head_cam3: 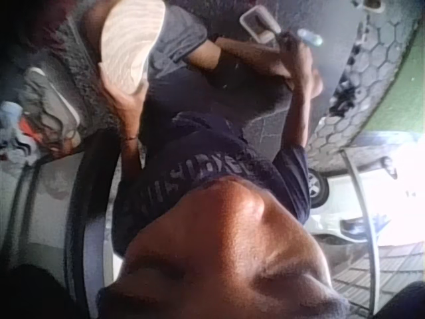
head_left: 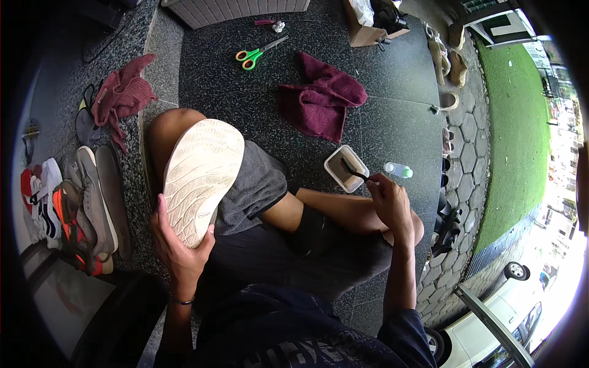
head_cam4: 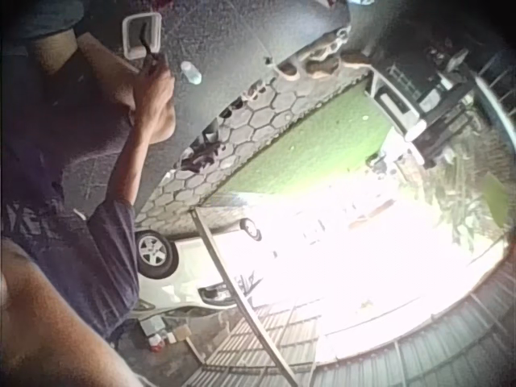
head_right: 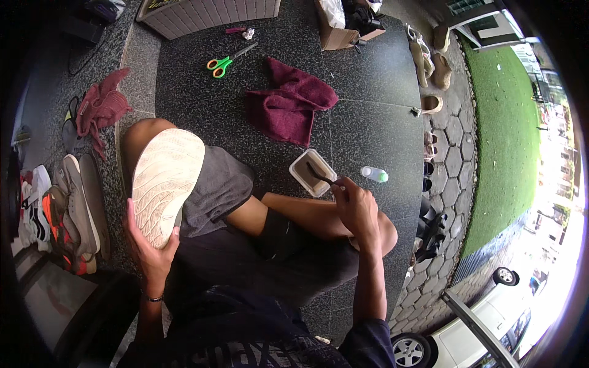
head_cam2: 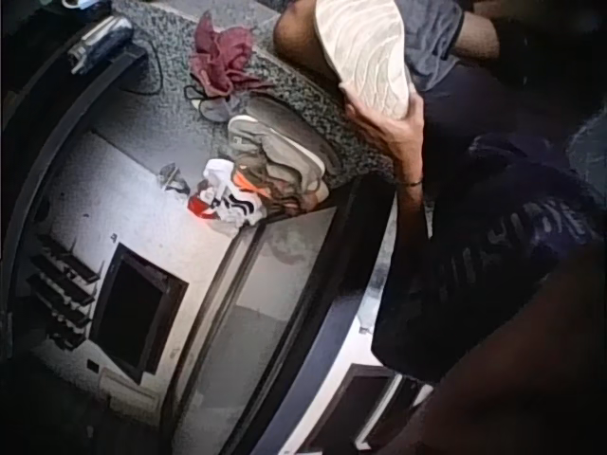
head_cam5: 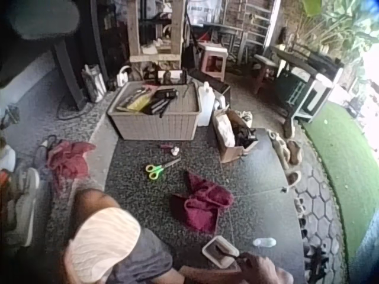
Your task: Cleaning and applying adhesive to the sole of a shoe during a repair process.
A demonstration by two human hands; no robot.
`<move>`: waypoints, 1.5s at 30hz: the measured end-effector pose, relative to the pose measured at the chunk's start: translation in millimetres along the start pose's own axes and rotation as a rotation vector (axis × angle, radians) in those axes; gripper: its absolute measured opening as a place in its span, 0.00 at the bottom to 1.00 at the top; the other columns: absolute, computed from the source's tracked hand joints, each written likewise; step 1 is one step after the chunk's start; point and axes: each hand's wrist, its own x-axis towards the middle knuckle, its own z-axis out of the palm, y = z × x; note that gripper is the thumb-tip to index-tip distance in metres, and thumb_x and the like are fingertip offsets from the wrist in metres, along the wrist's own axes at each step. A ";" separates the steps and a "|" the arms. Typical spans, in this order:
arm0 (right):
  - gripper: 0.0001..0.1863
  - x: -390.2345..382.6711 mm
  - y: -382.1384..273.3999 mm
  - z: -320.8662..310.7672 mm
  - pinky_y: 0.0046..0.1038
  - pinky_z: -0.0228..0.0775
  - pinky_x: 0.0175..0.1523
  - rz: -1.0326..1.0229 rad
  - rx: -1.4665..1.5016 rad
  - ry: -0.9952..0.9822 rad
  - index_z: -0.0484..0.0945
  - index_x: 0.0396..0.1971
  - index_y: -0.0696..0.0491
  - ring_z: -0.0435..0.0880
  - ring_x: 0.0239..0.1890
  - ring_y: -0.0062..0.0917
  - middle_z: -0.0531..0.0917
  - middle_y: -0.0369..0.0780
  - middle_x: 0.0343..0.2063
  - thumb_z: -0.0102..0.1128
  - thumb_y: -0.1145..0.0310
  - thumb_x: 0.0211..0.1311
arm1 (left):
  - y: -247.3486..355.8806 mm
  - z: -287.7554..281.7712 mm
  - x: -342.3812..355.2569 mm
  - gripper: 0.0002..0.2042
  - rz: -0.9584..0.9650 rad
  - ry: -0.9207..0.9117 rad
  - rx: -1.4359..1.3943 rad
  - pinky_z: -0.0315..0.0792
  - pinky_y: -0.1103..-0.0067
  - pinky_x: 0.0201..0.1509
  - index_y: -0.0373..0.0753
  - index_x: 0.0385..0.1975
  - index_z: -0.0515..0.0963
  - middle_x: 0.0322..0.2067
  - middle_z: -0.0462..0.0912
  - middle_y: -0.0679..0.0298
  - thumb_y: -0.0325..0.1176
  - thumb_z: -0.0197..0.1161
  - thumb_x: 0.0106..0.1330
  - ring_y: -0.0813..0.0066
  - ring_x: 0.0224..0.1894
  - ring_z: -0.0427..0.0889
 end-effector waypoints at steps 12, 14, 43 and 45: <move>0.10 -15.2 11.3 -8.7 0.41 0.79 0.41 -0.184 -0.392 0.132 0.84 0.46 0.47 0.88 0.35 0.43 0.88 0.42 0.34 0.62 0.62 0.70 | -1.2 -1.7 0.2 0.50 -0.017 0.003 0.000 0.70 0.56 0.62 0.34 0.75 0.58 0.60 0.72 0.43 0.44 0.77 0.53 0.43 0.60 0.74; 0.09 -16.4 17.2 -9.9 0.40 0.79 0.41 -0.301 -0.308 0.115 0.84 0.45 0.46 0.88 0.36 0.41 0.87 0.40 0.35 0.63 0.63 0.69 | -4.5 0.4 0.3 0.50 -0.037 0.033 -0.011 0.70 0.55 0.63 0.34 0.75 0.58 0.60 0.72 0.43 0.44 0.77 0.53 0.43 0.60 0.74; 0.08 12.8 24.3 15.8 0.42 0.77 0.42 -0.191 0.001 -0.002 0.76 0.47 0.56 0.88 0.40 0.48 0.87 0.52 0.36 0.55 0.69 0.75 | -7.2 7.3 -1.3 0.50 -0.039 -0.010 -0.063 0.73 0.59 0.63 0.34 0.74 0.60 0.59 0.73 0.47 0.44 0.78 0.50 0.47 0.60 0.75; 0.07 14.7 15.6 17.7 0.42 0.77 0.42 -0.245 -0.006 -0.001 0.77 0.46 0.56 0.88 0.39 0.47 0.86 0.51 0.35 0.55 0.70 0.74 | -13.4 6.2 1.2 0.50 -0.014 0.002 -0.097 0.74 0.60 0.61 0.33 0.73 0.60 0.58 0.73 0.46 0.45 0.78 0.51 0.48 0.59 0.76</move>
